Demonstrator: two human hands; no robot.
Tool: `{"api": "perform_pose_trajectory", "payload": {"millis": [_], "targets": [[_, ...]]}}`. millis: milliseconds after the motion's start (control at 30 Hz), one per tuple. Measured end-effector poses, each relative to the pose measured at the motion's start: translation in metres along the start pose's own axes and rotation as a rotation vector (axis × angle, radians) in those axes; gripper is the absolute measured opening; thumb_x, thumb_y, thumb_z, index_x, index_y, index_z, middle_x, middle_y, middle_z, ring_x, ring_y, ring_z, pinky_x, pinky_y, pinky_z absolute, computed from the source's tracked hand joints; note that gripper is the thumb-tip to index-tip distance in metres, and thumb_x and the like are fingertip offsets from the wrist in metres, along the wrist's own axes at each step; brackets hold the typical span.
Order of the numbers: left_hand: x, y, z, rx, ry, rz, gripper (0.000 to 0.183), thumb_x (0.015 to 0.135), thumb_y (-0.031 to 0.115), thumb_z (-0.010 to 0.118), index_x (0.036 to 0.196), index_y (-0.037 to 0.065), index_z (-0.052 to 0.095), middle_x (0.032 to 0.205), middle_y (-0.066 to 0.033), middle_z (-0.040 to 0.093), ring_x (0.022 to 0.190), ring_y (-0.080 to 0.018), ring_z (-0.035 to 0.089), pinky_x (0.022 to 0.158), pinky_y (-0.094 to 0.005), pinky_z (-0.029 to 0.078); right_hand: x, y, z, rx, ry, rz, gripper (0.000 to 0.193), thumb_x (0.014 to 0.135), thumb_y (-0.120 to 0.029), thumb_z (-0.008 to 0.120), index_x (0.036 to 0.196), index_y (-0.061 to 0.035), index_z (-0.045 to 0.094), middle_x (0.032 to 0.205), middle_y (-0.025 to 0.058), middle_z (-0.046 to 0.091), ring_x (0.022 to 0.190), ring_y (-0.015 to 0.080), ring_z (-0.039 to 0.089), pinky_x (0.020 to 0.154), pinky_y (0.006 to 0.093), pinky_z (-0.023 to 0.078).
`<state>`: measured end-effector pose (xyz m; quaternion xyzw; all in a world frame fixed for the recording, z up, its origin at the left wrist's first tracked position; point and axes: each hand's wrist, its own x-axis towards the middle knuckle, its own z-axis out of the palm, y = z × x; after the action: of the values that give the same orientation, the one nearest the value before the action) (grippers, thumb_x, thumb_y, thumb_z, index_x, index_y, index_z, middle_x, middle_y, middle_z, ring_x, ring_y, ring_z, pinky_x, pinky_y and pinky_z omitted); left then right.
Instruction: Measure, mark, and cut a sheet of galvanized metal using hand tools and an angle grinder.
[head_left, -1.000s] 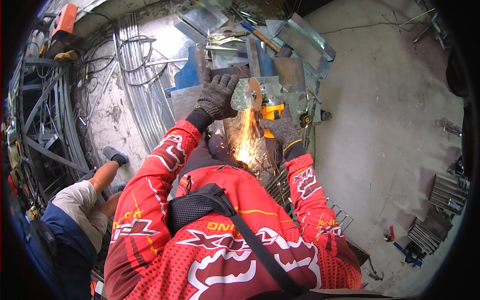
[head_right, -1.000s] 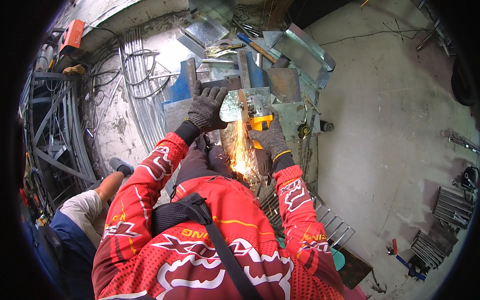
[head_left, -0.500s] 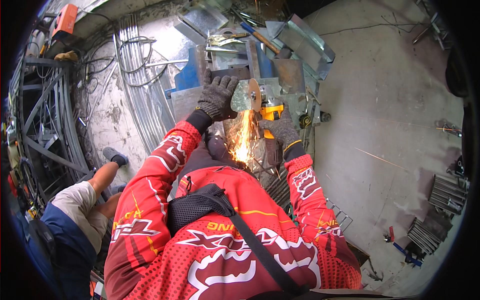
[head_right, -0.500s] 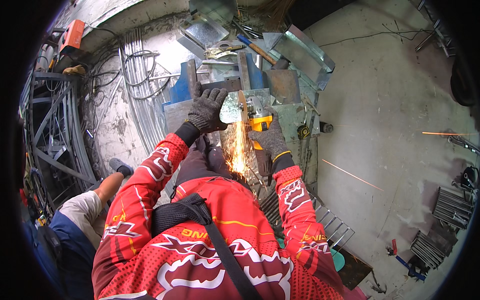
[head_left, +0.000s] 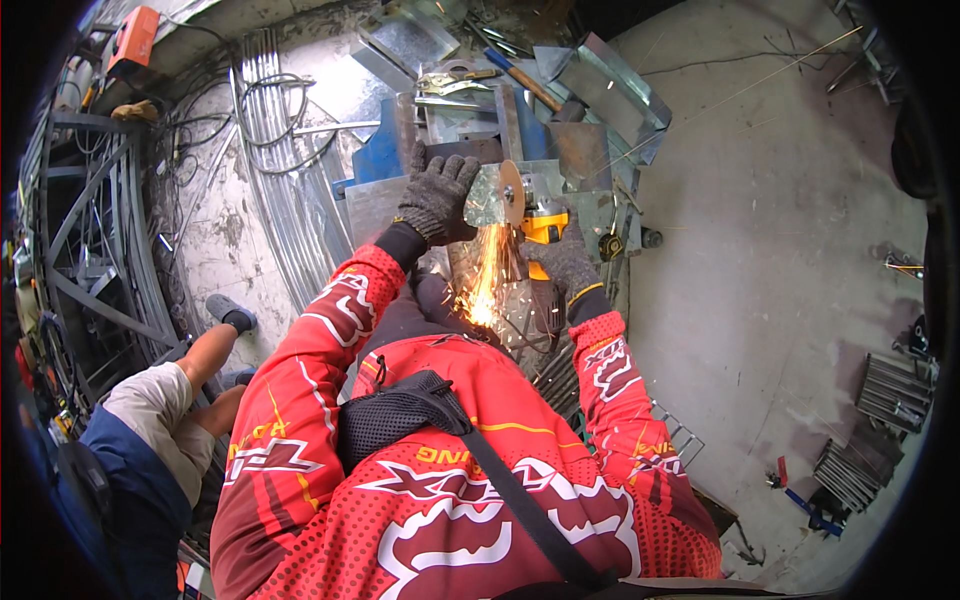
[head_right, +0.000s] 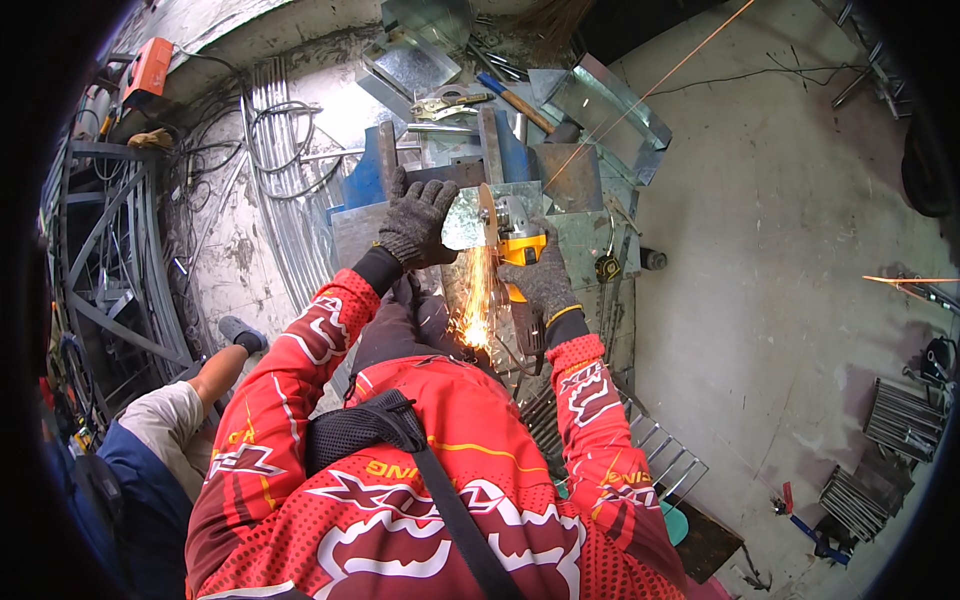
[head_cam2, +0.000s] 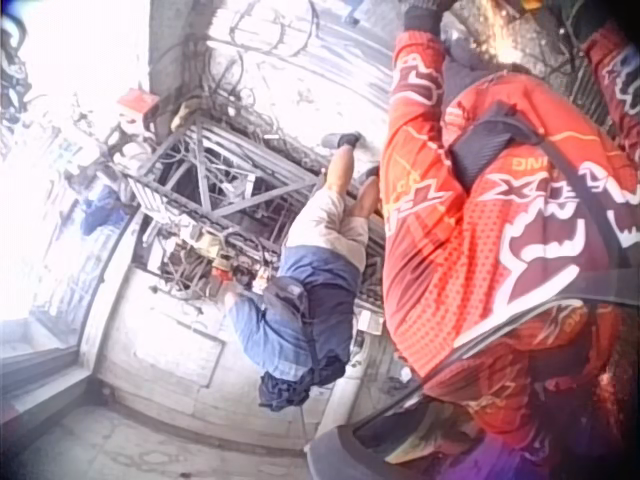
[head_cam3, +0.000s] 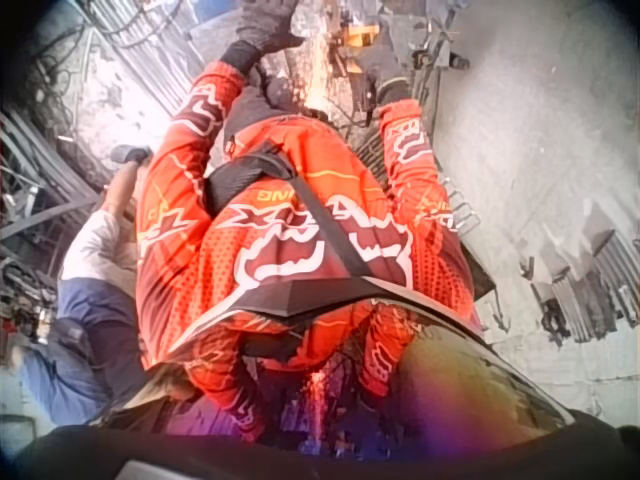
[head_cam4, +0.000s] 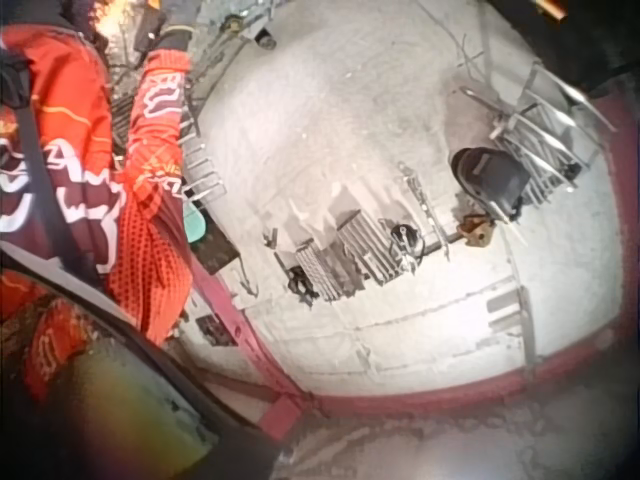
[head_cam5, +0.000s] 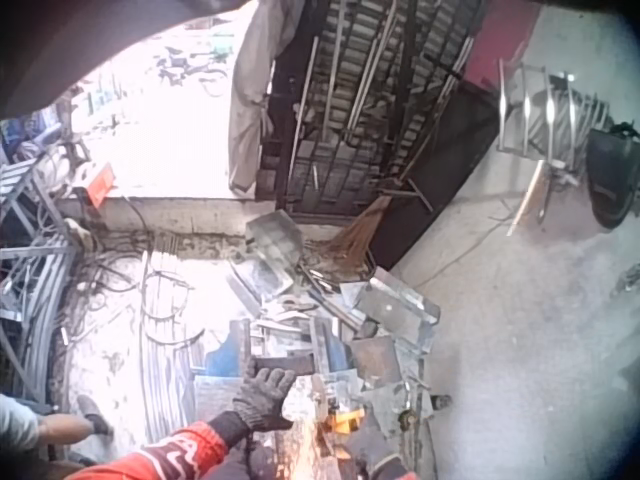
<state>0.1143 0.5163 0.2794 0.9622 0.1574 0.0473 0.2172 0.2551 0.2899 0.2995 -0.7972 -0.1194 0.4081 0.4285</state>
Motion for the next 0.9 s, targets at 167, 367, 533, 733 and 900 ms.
{"api": "perform_pose_trajectory", "payload": {"millis": [167,367,533,733,900], "targets": [[-0.002,-0.002,0.003,0.015,0.020,0.008,0.099,0.056,0.045,0.088,0.139,0.005,0.053,0.123,-0.0149,0.062,0.117,-0.0367,0.061,0.123,-0.0697,0.015,-0.001,-0.006,0.001,-0.038,0.011,-0.006,0.098,0.066,-0.004,0.088,0.147,-0.0198,0.034,0.119,0.0123,0.062,0.101,0.0260,0.066,0.089,0.0417,0.059],[-0.001,-0.001,0.001,0.012,0.021,0.009,0.096,0.058,0.046,0.086,0.139,0.005,0.054,0.122,-0.0153,0.062,0.114,-0.0367,0.062,0.122,-0.0698,0.017,0.002,-0.006,0.000,-0.049,0.014,0.018,0.102,0.066,-0.004,0.088,0.150,-0.0181,0.033,0.121,0.0126,0.062,0.102,0.0262,0.066,0.090,0.0418,0.058],[-0.002,-0.002,0.004,0.009,0.104,0.027,0.094,0.056,0.042,0.087,0.136,0.007,0.053,0.118,-0.0139,0.062,0.110,-0.0356,0.062,0.121,-0.0698,0.021,0.003,-0.004,0.001,-0.034,0.013,0.023,0.102,0.067,-0.005,0.088,0.151,-0.0163,0.032,0.121,0.0127,0.062,0.102,0.0261,0.066,0.091,0.0408,0.058],[-0.002,-0.001,-0.001,-0.008,0.043,0.011,0.096,0.058,0.046,0.087,0.138,0.004,0.054,0.122,-0.0159,0.062,0.113,-0.0376,0.062,0.121,-0.0696,0.018,0.003,-0.010,0.000,-0.038,0.000,0.011,0.102,0.067,-0.004,0.087,0.151,-0.0156,0.031,0.121,0.0132,0.062,0.102,0.0265,0.066,0.091,0.0395,0.058],[-0.005,-0.001,0.000,0.000,0.053,0.021,0.097,0.057,0.045,0.087,0.138,0.004,0.054,0.122,-0.0160,0.062,0.112,-0.0378,0.062,0.121,-0.0696,0.020,-0.001,-0.022,0.003,-0.043,0.009,0.029,0.101,0.066,-0.003,0.087,0.150,-0.0149,0.031,0.119,0.0131,0.062,0.102,0.0263,0.066,0.090,0.0397,0.058]]}}
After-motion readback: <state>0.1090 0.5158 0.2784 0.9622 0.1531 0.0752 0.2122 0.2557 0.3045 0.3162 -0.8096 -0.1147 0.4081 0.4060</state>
